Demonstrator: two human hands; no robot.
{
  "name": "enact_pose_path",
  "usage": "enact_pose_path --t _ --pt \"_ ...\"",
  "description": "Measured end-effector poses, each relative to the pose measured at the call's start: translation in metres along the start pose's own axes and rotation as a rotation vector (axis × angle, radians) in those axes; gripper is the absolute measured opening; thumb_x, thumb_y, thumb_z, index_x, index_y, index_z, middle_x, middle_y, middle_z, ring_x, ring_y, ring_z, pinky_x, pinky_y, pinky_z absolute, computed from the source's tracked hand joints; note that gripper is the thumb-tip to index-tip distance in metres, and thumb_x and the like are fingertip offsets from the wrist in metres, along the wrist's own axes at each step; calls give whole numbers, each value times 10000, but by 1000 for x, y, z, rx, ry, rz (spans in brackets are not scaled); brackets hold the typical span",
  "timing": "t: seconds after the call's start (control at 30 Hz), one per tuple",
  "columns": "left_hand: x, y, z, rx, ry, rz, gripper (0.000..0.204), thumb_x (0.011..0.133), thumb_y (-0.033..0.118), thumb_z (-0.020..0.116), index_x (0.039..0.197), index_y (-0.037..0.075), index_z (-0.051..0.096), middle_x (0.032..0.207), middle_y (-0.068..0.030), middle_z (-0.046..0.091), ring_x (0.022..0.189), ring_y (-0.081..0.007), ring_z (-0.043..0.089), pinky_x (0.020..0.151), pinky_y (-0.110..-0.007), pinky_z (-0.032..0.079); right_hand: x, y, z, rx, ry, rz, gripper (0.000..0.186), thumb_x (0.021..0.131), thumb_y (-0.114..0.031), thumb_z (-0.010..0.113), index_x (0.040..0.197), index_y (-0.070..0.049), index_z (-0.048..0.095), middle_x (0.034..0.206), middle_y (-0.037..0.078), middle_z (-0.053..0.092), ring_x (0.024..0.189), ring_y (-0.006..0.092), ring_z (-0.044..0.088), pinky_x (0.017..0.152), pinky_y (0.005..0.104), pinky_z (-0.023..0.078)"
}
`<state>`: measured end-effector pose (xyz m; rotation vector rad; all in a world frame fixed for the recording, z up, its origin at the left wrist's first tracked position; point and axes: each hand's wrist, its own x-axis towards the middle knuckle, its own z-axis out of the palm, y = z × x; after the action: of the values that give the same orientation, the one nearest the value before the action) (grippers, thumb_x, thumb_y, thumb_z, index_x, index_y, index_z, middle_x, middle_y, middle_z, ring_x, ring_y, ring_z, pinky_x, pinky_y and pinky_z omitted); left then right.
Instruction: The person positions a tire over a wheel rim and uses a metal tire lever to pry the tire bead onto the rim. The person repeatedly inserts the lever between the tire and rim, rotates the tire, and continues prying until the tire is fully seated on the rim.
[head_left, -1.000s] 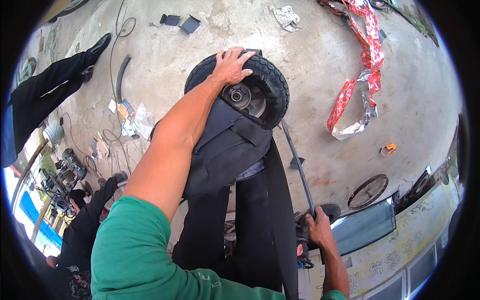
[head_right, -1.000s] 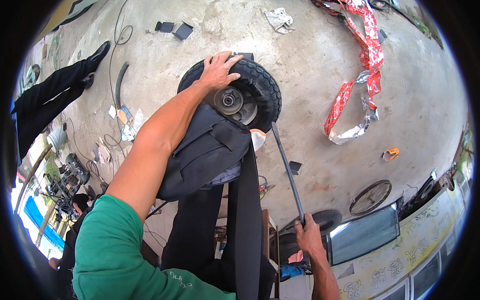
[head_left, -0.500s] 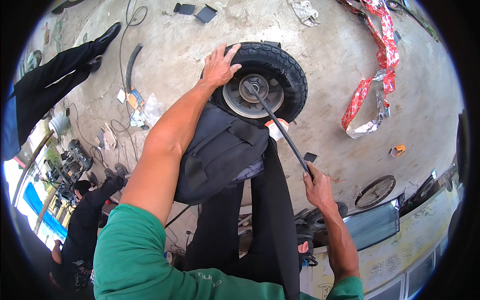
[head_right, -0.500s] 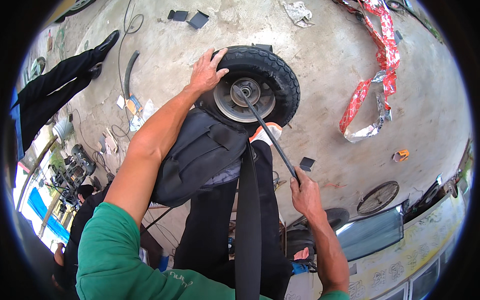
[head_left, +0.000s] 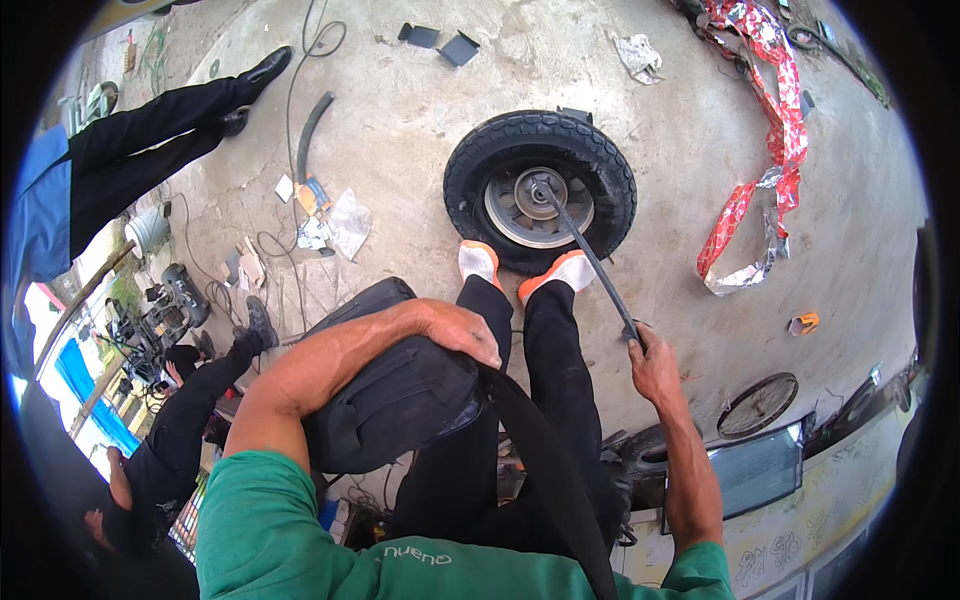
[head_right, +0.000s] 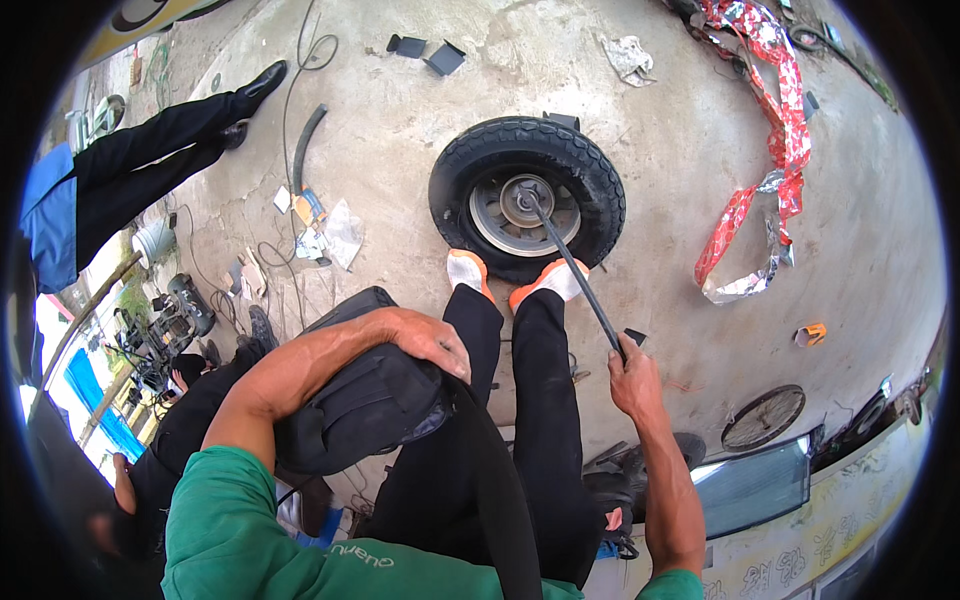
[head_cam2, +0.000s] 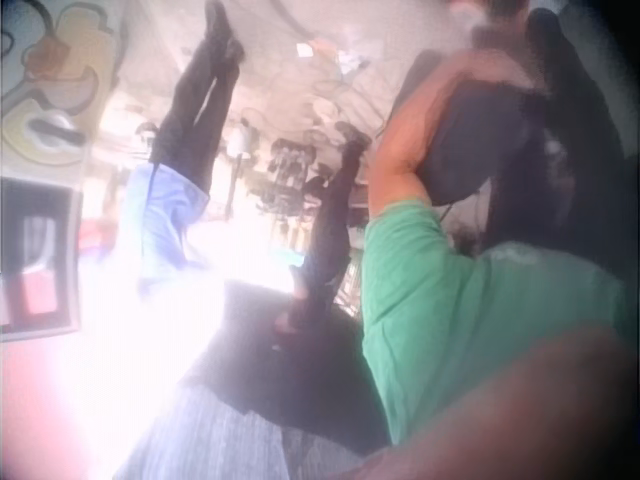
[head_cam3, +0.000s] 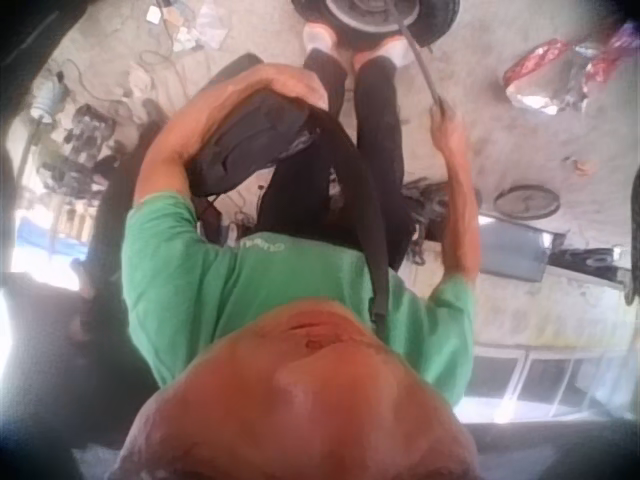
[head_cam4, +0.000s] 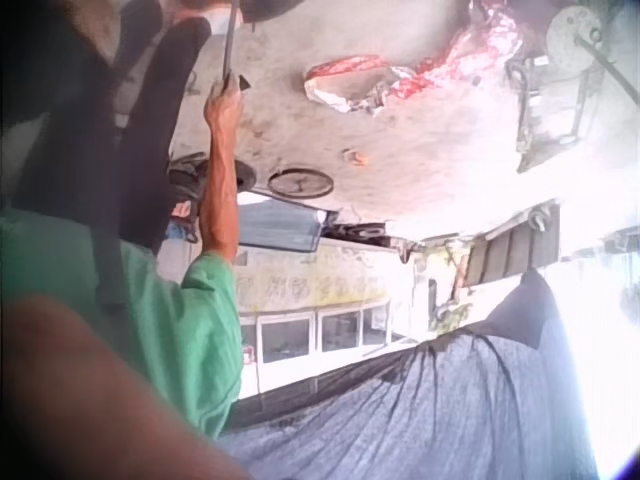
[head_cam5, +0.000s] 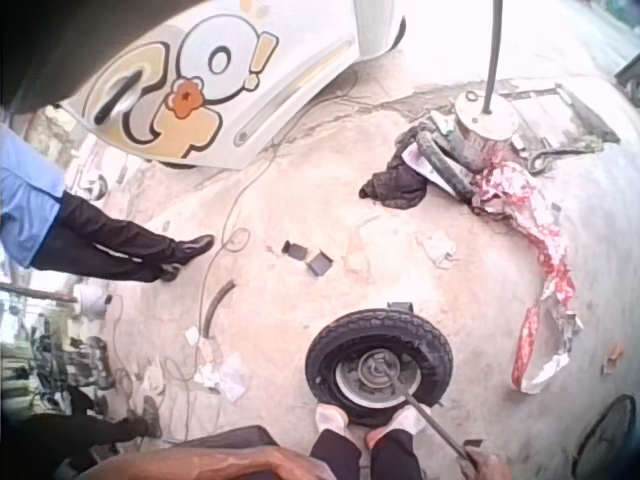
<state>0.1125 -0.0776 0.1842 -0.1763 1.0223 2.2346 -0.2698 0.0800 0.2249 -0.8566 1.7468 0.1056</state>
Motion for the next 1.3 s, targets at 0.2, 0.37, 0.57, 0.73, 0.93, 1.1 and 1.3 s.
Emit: enact_pose_path --t 0.2,0.37,0.57,0.73,0.93,1.1,1.3 --pt "-119 53 159 -25 202 -163 429 1080 393 663 1291 38 776 1253 -124 799 1183 -251 723 1055 -383 523 -84 -31 -51 -108 124 -131 303 1016 -156 645 1282 -26 711 956 290 730 930 493 722 808 540 553" --pt "-205 43 358 -194 423 -299 623 1046 599 635 1192 14 792 1121 -135 795 1064 -220 696 976 -389 519 -152 -91 -92 -111 72 -208 341 1005 -179 657 1297 -14 717 1016 305 741 984 494 730 857 534 565" --pt "-262 44 609 -517 645 -414 579 1062 525 578 1286 29 773 1229 -110 783 1109 -214 692 1026 -386 515 -205 -144 -109 -145 153 -328 383 993 -216 667 1316 -18 718 1009 297 748 981 470 749 869 522 573" --pt "-260 93 732 -719 751 -471 525 1050 478 604 1245 21 776 1179 -107 785 1062 -205 699 984 -378 525 -238 -194 -113 18 124 -409 369 1012 -214 649 1317 -18 721 1060 259 763 1002 426 749 886 493 562" --pt "-251 118 731 -774 873 -566 461 1036 421 636 1196 12 778 1118 -104 788 1005 -195 708 934 -368 536 -235 -218 -104 108 188 -487 381 1022 -208 633 1345 -22 712 1171 258 762 1105 431 734 972 482 558" --pt "-238 117 702 -767 946 -659 408 1024 373 662 1156 5 781 1067 -102 790 958 -186 716 893 -360 546 -242 -201 -110 144 110 -363 439 993 -230 660 1378 -23 691 1243 297 736 1166 491 697 1027 539 543" --pt "-227 117 647 -673 1023 -795 346 1010 316 693 1107 -4 784 1006 -99 793 902 -175 724 843 -350 557 -187 -103 -71 41 106 -187 442 984 -193 635 1393 -28 670 1238 314 729 1153 507 696 1029 572 542"
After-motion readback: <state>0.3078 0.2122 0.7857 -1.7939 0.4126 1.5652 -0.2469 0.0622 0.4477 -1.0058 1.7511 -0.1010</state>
